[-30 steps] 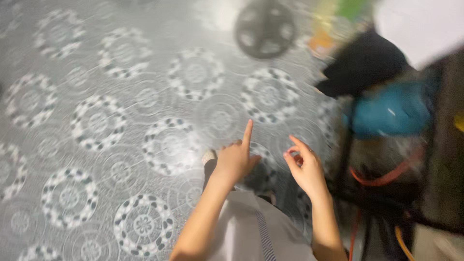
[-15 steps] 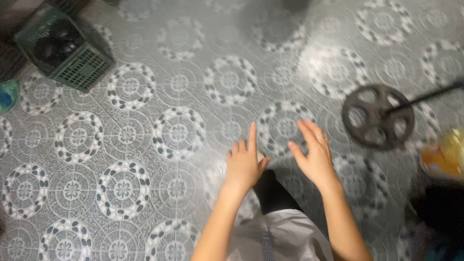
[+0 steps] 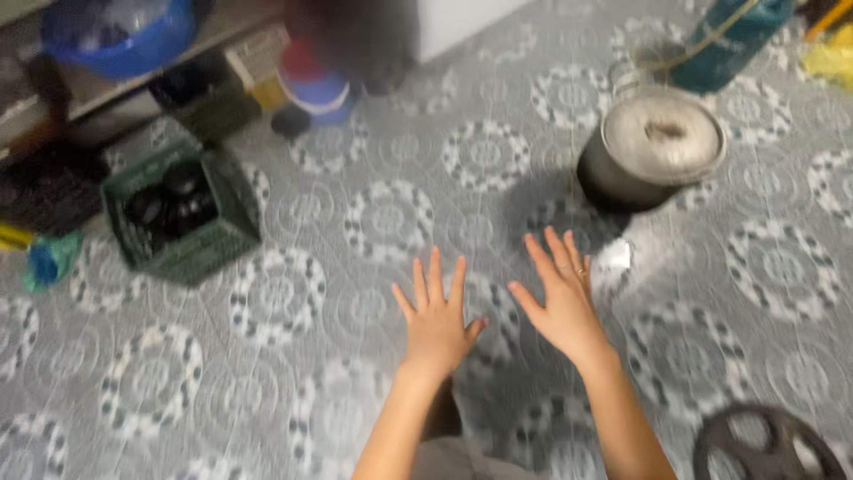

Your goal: The person cuts open a bag of mushrooms with scissors and places mushrooms into black bowls filled with cabbage and enoki on a counter. They add slices of ham from a metal tray, kimchi with tongs, and meat from green packages into the bowls, then carry leftover packaged meat to a chest freezer and store it inside.

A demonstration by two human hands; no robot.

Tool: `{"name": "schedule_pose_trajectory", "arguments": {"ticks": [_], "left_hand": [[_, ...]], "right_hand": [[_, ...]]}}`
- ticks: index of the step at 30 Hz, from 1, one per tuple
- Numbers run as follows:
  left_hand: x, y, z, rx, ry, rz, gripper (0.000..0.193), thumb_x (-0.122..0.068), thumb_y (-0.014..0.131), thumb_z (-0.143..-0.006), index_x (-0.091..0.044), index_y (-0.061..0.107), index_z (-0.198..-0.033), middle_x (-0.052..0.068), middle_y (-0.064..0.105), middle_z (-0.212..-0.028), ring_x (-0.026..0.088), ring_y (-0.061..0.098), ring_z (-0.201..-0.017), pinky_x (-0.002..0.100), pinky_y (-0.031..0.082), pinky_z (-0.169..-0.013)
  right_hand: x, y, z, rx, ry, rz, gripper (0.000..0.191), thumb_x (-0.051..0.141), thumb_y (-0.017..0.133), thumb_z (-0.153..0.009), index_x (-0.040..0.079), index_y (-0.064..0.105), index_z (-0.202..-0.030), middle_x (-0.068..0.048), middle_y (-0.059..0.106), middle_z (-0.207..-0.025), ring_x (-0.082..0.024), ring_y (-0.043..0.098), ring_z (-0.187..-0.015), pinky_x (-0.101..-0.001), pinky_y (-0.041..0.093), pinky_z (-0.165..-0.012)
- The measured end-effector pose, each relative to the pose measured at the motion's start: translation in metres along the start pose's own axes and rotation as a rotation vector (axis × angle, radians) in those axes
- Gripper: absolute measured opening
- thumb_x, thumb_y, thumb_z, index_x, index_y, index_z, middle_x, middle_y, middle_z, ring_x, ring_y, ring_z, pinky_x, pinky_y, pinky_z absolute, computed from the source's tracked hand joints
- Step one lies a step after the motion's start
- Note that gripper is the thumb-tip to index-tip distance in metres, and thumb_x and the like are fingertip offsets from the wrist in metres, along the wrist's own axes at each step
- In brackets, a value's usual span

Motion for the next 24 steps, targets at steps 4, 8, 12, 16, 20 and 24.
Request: {"name": "schedule_pose_trajectory", "arguments": {"ticks": [4, 8, 12, 16, 20, 24], "left_hand": [[0.026, -0.026, -0.164, -0.037, 0.057, 0.019, 0.106, -0.047, 0.076, -0.085, -0.015, 0.012, -0.163, 0.022, -0.003, -0.169, 0.048, -0.005, -0.154, 0.077, -0.004, -0.113], [0.027, -0.063, -0.336, 0.042, 0.124, 0.075, 0.105, -0.044, 0.077, -0.084, -0.012, 0.014, -0.161, 0.023, -0.007, -0.168, 0.049, -0.011, -0.153, 0.077, -0.009, -0.112], [0.013, -0.069, -0.494, 0.019, 0.221, 0.1, 0.103, -0.046, 0.077, -0.084, -0.009, 0.019, -0.161, 0.024, -0.005, -0.168, 0.049, -0.01, -0.154, 0.078, -0.008, -0.112], [-0.011, -0.064, -0.669, 0.085, 0.262, 0.132, 0.103, -0.046, 0.076, -0.085, -0.009, 0.019, -0.162, 0.025, -0.009, -0.169, 0.048, -0.013, -0.154, 0.079, -0.011, -0.111], [-0.028, -0.084, -0.868, 0.025, 0.251, 0.094, 0.101, -0.048, 0.073, -0.089, -0.007, 0.017, -0.161, 0.027, -0.011, -0.166, 0.05, -0.015, -0.151, 0.08, -0.012, -0.107], [-0.029, -0.115, -1.018, 0.059, 0.143, 0.154, 0.099, -0.049, 0.073, -0.088, -0.009, 0.018, -0.161, 0.026, -0.006, -0.167, 0.049, -0.011, -0.153, 0.08, -0.006, -0.11]], "right_hand": [[-0.026, 0.035, -0.15, 0.031, -0.033, -0.024, 0.069, 0.039, 0.07, -0.09, 0.017, 0.047, -0.152, -0.017, 0.032, -0.165, -0.042, 0.02, -0.156, -0.065, 0.015, -0.12], [-0.07, 0.054, -0.295, 0.035, 0.044, 0.001, 0.071, 0.039, 0.073, -0.086, 0.018, 0.049, -0.149, -0.019, 0.031, -0.162, -0.044, 0.018, -0.152, -0.0693, 0.013, -0.115], [-0.156, 0.064, -0.415, 0.034, 0.155, 0.104, 0.073, 0.041, 0.075, -0.083, 0.018, 0.05, -0.148, -0.018, 0.035, -0.161, -0.046, 0.021, -0.152, -0.0728, 0.015, -0.114], [-0.276, 0.072, -0.553, 0.041, 0.279, 0.178, 0.074, 0.041, 0.078, -0.078, 0.024, 0.053, -0.145, -0.016, 0.036, -0.161, -0.045, 0.02, -0.152, -0.0713, 0.018, -0.112], [-0.375, 0.087, -0.721, -0.07, 0.147, 0.141, 0.069, 0.039, 0.074, -0.081, 0.023, 0.055, -0.145, -0.018, 0.044, -0.159, -0.045, 0.03, -0.152, -0.0633, 0.03, -0.115], [-0.431, 0.108, -0.891, -0.009, 0.028, 0.138, 0.064, 0.038, 0.079, -0.081, 0.021, 0.06, -0.14, -0.019, 0.048, -0.152, -0.048, 0.036, -0.145, -0.0592, 0.033, -0.113]]}}
Point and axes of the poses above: each hand's wrist, its own z-axis away from the middle knuckle, its own y-axis out of the palm, x = y × z, the point moved 4 cm from there along -z, towards the middle knuckle
